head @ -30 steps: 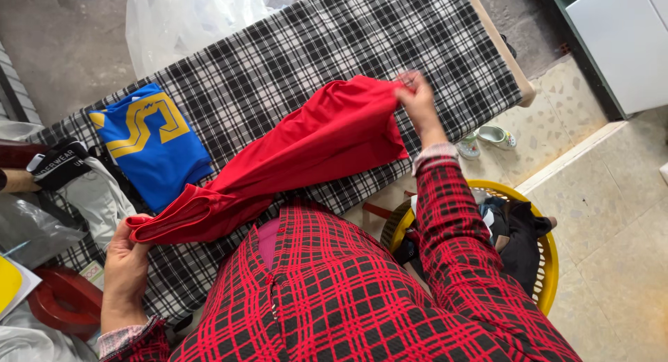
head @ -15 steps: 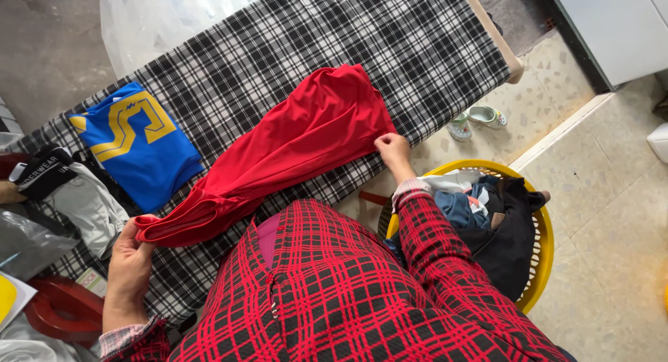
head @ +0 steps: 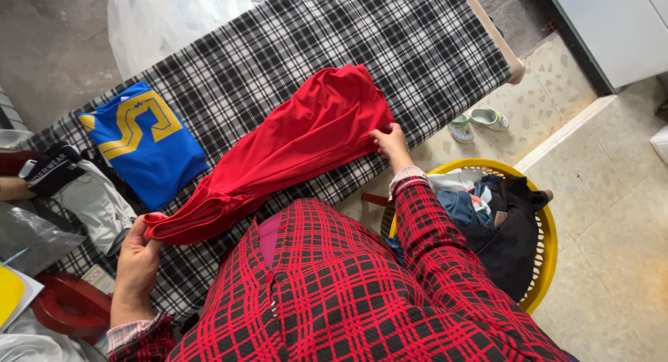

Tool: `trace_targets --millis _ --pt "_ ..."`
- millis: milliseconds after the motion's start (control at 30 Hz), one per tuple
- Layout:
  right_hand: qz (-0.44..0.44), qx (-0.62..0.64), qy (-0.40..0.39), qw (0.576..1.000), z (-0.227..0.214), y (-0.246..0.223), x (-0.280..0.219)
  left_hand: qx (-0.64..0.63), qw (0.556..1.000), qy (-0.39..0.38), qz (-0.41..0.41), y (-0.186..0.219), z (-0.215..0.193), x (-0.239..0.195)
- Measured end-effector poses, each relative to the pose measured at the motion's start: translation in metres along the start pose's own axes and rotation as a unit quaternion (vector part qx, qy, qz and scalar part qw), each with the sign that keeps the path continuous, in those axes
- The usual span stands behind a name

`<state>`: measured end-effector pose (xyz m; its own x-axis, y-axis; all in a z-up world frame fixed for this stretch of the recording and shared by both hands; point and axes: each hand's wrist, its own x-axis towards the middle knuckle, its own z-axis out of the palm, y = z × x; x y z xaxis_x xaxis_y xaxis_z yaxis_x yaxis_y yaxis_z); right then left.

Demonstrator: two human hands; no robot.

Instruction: The person folds a blue t-shirt on a plaid-covered ironing board, then picks up a red long-sleeved shirt from a laundry basket and begins folding it. The person smooths and aligns the garments by hand.

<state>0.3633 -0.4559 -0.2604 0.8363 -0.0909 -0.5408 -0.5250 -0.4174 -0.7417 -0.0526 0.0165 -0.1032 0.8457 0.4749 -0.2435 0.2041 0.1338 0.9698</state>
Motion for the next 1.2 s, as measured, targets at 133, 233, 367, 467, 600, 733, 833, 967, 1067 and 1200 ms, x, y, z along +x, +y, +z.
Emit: trace_targets --millis 133,233,367,467,600,733,833,967,1067,1200 --pt "-0.271 0.097 -0.008 0.957 0.006 -0.032 -0.004 -0.006 1.000 0.001 -0.001 0.004 -0.003 0.005" --pt "-0.264 0.120 0.019 0.957 -0.003 -0.056 0.009 -0.009 1.000 0.002 0.007 0.003 -0.004 0.005" --pt "-0.274 0.224 -0.083 0.931 -0.028 -0.065 0.020 -0.059 0.998 0.015 0.026 0.000 -0.007 0.004" --pt "-0.284 0.119 -0.089 0.947 -0.043 -0.052 0.015 -0.067 0.997 0.027 0.026 -0.001 -0.009 0.002" --pt "-0.274 -0.236 0.032 0.932 -0.052 -0.017 0.003 -0.046 0.998 0.024 0.028 -0.002 -0.006 0.004" --pt "-0.268 -0.166 0.040 0.948 -0.053 0.005 0.001 -0.034 0.999 0.012 0.015 0.000 -0.003 0.007" --pt "-0.247 0.001 -0.087 0.965 -0.052 0.011 -0.002 -0.033 0.999 0.017 0.002 0.006 -0.003 0.008" --pt "-0.132 0.034 -0.197 0.971 -0.045 0.018 -0.011 -0.029 0.999 0.024 -0.013 0.010 -0.003 0.007" --pt "-0.136 -0.019 -0.216 0.967 -0.040 0.028 -0.011 -0.026 0.999 0.017 -0.007 0.010 -0.003 0.008" --pt "-0.405 -0.104 -0.154 0.895 -0.046 0.043 0.004 -0.027 1.000 0.008 -0.003 0.008 -0.004 0.011"
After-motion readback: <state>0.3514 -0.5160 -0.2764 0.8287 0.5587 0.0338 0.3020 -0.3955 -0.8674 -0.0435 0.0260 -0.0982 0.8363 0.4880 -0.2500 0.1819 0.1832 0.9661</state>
